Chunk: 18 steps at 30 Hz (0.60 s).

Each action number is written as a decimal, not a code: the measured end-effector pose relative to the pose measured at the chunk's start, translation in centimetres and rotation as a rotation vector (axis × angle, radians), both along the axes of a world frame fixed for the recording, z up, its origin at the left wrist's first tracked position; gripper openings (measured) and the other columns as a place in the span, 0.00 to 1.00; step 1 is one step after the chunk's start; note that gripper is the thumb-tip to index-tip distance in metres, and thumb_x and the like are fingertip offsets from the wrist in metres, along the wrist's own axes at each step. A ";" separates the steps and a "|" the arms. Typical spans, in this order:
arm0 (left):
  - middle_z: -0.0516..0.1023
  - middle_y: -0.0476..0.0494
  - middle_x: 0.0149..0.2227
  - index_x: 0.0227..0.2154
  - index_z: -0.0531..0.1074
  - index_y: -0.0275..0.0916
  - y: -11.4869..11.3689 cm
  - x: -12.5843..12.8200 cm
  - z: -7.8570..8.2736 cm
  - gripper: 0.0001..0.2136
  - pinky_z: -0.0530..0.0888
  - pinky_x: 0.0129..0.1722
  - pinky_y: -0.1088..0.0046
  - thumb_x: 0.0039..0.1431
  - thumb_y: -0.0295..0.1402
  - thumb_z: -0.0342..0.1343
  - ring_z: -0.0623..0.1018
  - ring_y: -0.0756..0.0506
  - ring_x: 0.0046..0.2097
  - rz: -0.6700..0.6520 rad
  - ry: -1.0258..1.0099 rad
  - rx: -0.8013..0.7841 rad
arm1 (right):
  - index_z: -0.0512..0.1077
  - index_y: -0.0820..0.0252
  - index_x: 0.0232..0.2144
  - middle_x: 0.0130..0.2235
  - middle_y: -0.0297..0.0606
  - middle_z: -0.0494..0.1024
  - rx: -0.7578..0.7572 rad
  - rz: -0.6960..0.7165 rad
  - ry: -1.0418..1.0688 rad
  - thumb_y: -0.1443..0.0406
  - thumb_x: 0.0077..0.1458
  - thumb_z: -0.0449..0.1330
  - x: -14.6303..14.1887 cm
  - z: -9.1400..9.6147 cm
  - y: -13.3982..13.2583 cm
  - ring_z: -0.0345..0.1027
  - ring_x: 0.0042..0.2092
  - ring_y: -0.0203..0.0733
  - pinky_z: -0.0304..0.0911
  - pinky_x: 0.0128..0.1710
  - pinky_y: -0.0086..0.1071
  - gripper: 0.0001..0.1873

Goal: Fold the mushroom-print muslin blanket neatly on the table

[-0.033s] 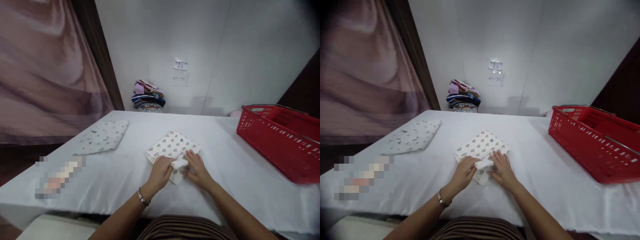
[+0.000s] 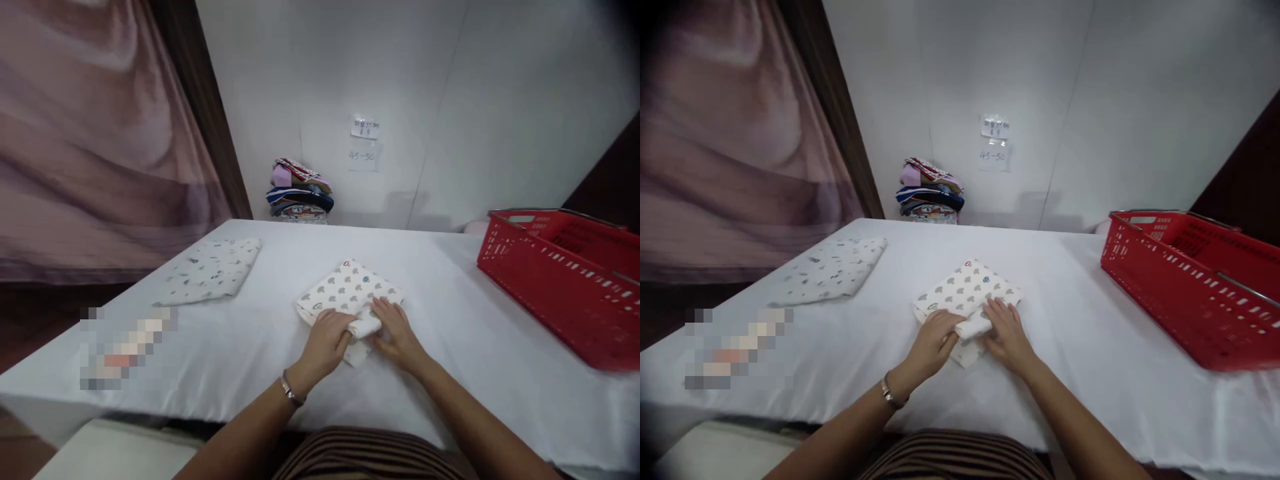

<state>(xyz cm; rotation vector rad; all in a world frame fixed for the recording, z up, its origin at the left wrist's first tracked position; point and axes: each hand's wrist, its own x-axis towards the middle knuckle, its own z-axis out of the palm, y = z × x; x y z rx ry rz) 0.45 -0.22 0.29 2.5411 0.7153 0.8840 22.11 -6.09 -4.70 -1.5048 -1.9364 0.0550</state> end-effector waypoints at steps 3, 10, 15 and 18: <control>0.76 0.45 0.44 0.46 0.68 0.43 -0.8 0.8 -0.2 0.13 0.66 0.51 0.60 0.59 0.30 0.50 0.73 0.45 0.46 -0.040 -0.070 0.053 | 0.69 0.57 0.52 0.50 0.42 0.74 -0.076 0.006 0.142 0.67 0.51 0.52 0.4 1.6 1.5 0.66 0.52 0.47 0.58 0.54 0.44 0.24; 0.74 0.42 0.45 0.44 0.69 0.41 1.0 -2.6 0.5 0.10 0.71 0.49 0.60 0.60 0.34 0.52 0.72 0.44 0.49 0.261 -0.407 0.069 | 0.74 0.51 0.43 0.43 0.33 0.78 -0.225 0.018 0.190 0.71 0.46 0.51 0.7 3.4 1.9 0.70 0.45 0.44 0.65 0.43 0.35 0.23; 0.75 0.44 0.42 0.41 0.72 0.40 4.0 -4.7 6.4 0.10 0.70 0.48 0.65 0.60 0.36 0.51 0.73 0.47 0.45 0.419 -0.548 0.047 | 0.76 0.54 0.41 0.45 0.37 0.77 -0.210 0.115 0.043 0.71 0.45 0.53 0.1 2.2 1.6 0.68 0.48 0.47 0.61 0.49 0.40 0.21; 0.75 0.46 0.41 0.40 0.72 0.40 5.1 -4.5 6.4 0.11 0.71 0.46 0.67 0.58 0.38 0.51 0.74 0.48 0.42 0.453 -0.499 -0.065 | 0.76 0.53 0.41 0.42 0.34 0.78 -0.309 0.046 0.301 0.71 0.44 0.52 0.3 2.6 1.8 0.70 0.43 0.45 0.65 0.43 0.36 0.22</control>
